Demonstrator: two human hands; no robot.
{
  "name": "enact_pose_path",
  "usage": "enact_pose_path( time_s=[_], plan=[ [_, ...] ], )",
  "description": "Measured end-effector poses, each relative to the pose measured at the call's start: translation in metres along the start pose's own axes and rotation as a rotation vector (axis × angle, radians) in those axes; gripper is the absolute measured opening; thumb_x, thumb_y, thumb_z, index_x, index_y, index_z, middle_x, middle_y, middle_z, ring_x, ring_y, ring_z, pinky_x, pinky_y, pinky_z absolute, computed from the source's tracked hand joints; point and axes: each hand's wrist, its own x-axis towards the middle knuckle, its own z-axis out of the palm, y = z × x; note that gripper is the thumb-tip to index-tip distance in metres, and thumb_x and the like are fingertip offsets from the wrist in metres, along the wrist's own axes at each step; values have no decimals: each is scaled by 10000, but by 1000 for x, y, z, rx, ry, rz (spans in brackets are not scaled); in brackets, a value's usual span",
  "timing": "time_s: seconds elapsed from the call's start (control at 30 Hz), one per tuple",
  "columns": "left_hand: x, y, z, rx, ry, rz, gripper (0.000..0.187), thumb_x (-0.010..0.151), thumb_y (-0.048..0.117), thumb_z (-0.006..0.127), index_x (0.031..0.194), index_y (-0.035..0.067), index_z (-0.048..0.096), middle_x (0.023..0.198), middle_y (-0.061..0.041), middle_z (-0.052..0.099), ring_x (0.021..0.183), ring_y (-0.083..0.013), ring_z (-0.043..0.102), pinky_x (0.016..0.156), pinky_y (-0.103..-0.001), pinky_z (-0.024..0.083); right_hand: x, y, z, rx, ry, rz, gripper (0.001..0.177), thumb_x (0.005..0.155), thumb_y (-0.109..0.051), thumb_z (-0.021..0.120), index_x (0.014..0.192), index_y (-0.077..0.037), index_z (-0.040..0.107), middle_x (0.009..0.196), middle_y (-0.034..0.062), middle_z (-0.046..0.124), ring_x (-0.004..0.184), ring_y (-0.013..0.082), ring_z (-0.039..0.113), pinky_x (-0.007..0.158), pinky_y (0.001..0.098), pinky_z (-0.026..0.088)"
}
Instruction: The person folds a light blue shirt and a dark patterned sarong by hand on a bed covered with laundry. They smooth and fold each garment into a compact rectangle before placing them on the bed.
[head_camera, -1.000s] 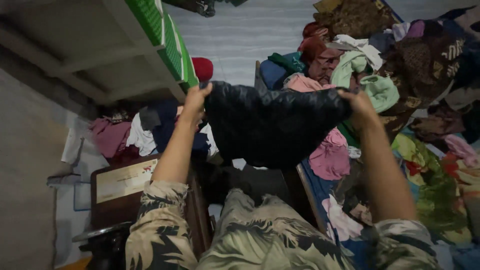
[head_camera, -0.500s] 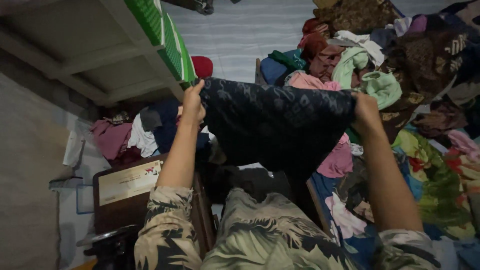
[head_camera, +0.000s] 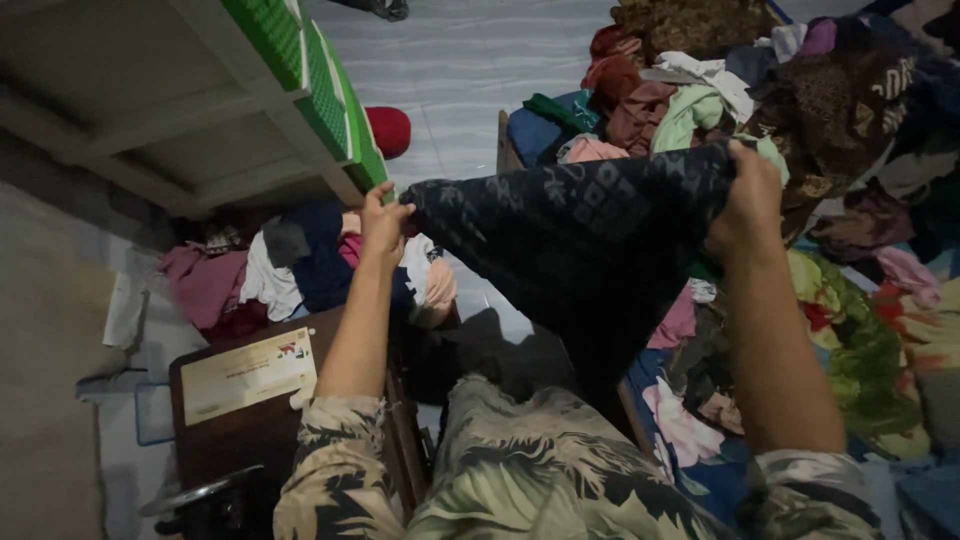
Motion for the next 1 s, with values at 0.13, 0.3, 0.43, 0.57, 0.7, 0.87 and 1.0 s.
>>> enact_pose_path(
  time_s=[0.13,0.3,0.43,0.57,0.7,0.87,1.0],
  plan=[
    [14,-27,-12,226,71,89,225,834,-14,704,1047,53,682,901,-53,707,754,-162,670,666,-309,541,0,-3,1,-7,21,-55,212,1025,-172,568,1004,-4,696,926,89,728,810,230,726,765,391,607],
    [-7,-23,13,580,-9,186,273,795,25,798,1056,0,723,923,-43,736,830,-143,685,731,-261,547,7,1,-8,12,-47,-99,221,1076,-138,547,1005,16,690,935,85,729,815,227,721,760,397,601],
    [-3,-26,26,866,24,331,332,737,4,762,1065,-7,717,899,-66,719,799,-166,673,717,-288,546,-21,-16,12,-303,-80,-179,145,989,-144,713,1023,-6,682,905,54,696,740,186,673,687,351,562],
    [32,-29,17,451,12,271,265,797,-32,662,1050,6,731,954,-35,735,835,-138,683,753,-275,551,-24,-22,-2,-962,-59,-214,287,786,-72,746,1037,42,665,876,72,687,699,183,659,604,372,535],
    [51,20,43,326,-72,211,212,864,-62,634,1035,17,731,930,-45,700,839,-148,650,794,-268,531,0,-10,-44,-1097,168,-221,299,882,-100,662,1144,43,676,856,113,669,684,225,635,573,450,504],
    [-24,148,151,231,-256,448,356,861,-49,702,1201,43,651,1177,-3,661,1097,-113,620,969,-275,522,29,-29,-67,-1173,202,-739,351,1002,-159,729,1167,137,636,975,170,710,937,226,704,788,450,550],
    [2,131,150,469,-311,490,502,853,-19,754,1321,50,588,1280,9,618,1176,-86,582,1006,-261,485,27,-30,-51,-322,4,-154,233,1048,-221,735,1015,4,684,941,58,696,877,211,652,794,451,522]
  ],
)
